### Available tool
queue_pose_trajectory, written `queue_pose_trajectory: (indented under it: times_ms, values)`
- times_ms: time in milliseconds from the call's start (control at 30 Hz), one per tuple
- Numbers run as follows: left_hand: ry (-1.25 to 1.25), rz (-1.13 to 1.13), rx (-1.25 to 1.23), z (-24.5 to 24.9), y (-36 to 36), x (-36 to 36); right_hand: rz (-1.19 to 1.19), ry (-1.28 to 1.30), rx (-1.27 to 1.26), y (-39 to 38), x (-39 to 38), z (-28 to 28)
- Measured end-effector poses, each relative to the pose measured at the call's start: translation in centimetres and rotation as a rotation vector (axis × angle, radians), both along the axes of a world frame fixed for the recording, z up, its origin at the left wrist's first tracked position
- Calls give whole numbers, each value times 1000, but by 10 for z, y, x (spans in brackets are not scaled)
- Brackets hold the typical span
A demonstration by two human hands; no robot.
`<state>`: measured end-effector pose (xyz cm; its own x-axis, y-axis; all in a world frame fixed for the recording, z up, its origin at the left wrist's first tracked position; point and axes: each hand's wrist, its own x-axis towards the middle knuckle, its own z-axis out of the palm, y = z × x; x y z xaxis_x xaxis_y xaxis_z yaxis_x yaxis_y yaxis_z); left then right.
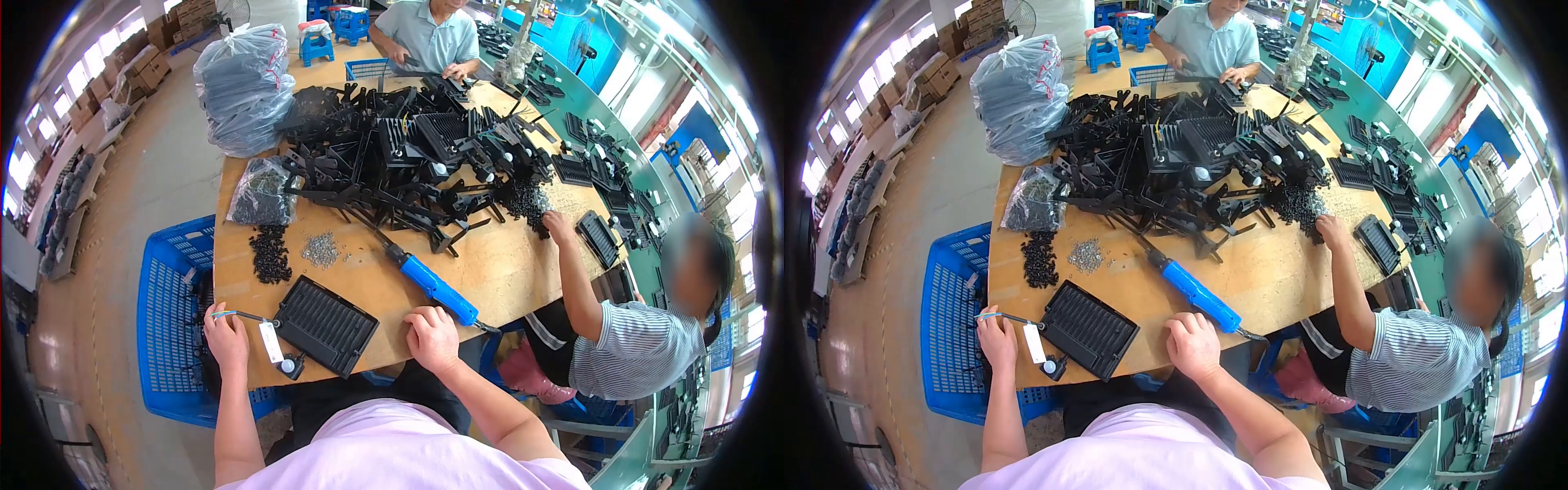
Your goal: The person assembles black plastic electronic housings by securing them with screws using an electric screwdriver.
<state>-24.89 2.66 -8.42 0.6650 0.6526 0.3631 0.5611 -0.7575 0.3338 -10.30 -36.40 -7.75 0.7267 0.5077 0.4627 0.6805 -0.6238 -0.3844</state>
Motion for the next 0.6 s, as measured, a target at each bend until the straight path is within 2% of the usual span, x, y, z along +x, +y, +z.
queue_pose_trajectory:
  times_ms: [600]
  values:
    - [4,-28,26,-4,3,-1,10,25,-13,-2,1,0]
